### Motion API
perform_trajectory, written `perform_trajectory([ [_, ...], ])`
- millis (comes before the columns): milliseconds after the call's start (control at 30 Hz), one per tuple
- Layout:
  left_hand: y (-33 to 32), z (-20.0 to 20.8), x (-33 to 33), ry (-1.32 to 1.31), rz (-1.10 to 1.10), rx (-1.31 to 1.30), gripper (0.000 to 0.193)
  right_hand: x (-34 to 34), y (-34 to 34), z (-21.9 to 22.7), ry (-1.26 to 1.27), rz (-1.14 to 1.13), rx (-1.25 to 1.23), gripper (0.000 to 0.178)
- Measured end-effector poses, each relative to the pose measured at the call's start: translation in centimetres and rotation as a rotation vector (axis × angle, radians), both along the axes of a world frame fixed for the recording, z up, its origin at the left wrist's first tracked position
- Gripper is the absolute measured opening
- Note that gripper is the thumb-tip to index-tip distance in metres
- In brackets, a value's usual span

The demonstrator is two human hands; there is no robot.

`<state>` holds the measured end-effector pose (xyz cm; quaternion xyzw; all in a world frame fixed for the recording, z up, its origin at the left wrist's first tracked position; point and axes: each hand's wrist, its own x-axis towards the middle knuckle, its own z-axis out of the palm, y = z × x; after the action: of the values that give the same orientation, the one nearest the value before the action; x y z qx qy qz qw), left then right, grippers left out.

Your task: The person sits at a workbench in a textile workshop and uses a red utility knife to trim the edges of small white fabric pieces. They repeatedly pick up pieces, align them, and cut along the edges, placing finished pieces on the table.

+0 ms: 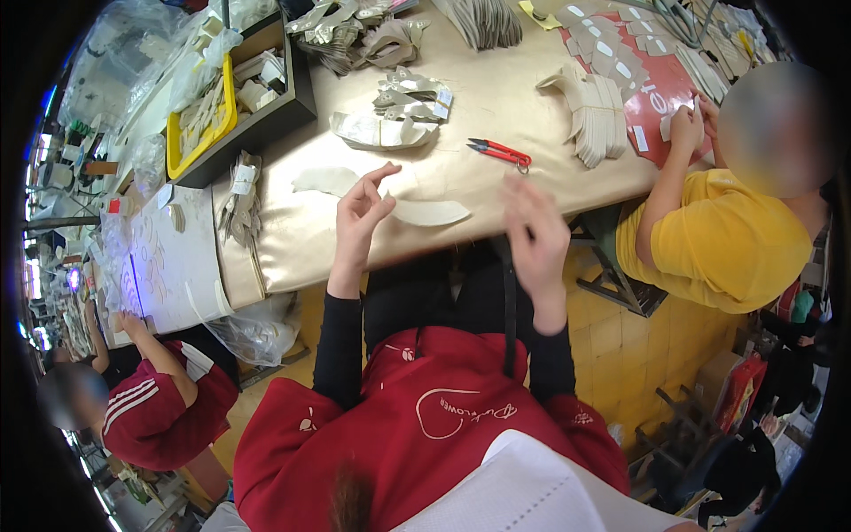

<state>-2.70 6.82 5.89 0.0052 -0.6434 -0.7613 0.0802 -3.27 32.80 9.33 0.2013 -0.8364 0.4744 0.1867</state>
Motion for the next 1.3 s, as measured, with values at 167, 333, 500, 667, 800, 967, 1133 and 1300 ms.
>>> perform_trajectory([
  [167,1.6,0.9,0.9,-0.089,-0.051,0.173,0.01,-6.4,-0.5,-5.2,0.013,-0.165,0.503,0.036],
  [333,3.8,2.1,1.9,-0.189,-0.032,0.094,0.016,-4.7,-0.8,-7.5,-0.187,-0.189,0.445,0.037],
  [500,5.8,2.9,1.8,-0.251,-0.022,0.09,0.029,-1.9,-1.2,-4.2,-0.066,-0.158,0.131,0.035],
  [667,7.9,3.6,2.3,-0.256,-0.082,0.03,0.02,1.2,-1.9,-0.3,-0.173,0.032,-0.04,0.03],
  [800,8.3,4.1,2.8,-0.256,-0.131,0.038,0.018,1.2,-1.8,0.3,-0.256,0.022,-0.237,0.016],
  [967,8.2,4.3,2.9,-0.342,-0.172,0.242,0.017,1.7,-1.7,-0.5,-0.572,0.144,-0.605,0.023],
  [1133,8.5,4.4,2.9,-0.404,-0.126,0.322,0.018,-2.0,-1.6,-3.4,-0.126,-0.16,-0.15,0.021],
  [1300,8.5,4.4,2.9,-0.411,-0.048,0.225,0.016,-5.5,-1.0,-7.6,-0.016,-0.133,0.388,0.034],
])
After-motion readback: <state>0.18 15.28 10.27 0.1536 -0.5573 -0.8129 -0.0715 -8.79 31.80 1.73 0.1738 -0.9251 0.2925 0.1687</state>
